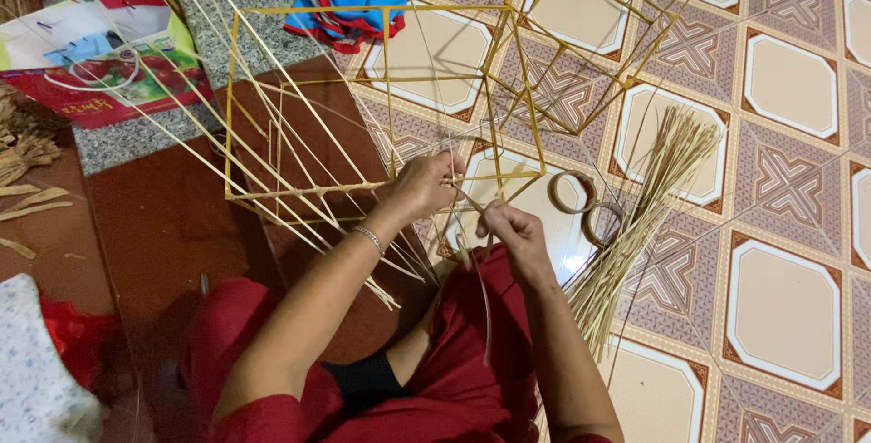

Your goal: The person sits on the floor and assembles a bamboo star-shaped frame, tying thin bamboo strips across the frame with string by hand. They pull strips from a bundle on the floor, wrap and knot them around the frame joints, and reposition the frame as they work.

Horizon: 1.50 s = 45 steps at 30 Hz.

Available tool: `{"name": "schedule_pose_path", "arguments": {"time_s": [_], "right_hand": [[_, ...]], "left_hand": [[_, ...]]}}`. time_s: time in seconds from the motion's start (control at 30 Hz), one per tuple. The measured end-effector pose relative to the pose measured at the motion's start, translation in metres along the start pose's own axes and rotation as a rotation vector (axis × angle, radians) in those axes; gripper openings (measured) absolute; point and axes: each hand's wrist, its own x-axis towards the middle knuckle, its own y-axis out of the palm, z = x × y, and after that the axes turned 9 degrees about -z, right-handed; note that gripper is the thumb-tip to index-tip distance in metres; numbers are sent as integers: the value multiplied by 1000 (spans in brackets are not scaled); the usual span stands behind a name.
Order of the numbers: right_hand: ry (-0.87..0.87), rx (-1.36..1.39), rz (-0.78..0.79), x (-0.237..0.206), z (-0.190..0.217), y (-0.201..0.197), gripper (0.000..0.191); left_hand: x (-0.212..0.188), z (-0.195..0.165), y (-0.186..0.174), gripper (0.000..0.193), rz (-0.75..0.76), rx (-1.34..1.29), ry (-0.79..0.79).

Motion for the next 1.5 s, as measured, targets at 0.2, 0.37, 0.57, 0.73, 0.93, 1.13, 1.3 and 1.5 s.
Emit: {"name": "schedule_pose_path", "arguments": {"time_s": [0.2, 0.37, 0.57, 0.73, 0.93, 1.13, 1.3, 1.5], "right_hand": [[-109, 454, 93, 9, 33, 1, 36], [135, 777, -201, 46, 67, 1, 33], [247, 952, 73, -8, 99, 23, 25], [-35, 619, -10, 9, 120, 1, 33], [-314, 426, -195, 61, 125, -5, 30], [-269, 105, -273, 162, 81, -16, 32], [-40, -294, -171, 227, 9, -12, 53], [-301, -1255, -322, 220, 8, -18, 59]], "left_hand": [[-5, -4, 11, 23, 18, 149, -129], [-5, 6, 15, 32, -53, 143, -35], [-2, 13, 22, 24, -68, 173, -4], [-5, 12, 24, 27, -82, 165, -7], [-4, 17, 23, 34, -158, 125, 119], [-5, 22, 27, 32, -115, 122, 119], [-9, 21, 25, 18, -271, 3, 298], [4, 14, 24, 34, 89, 110, -184]]}}
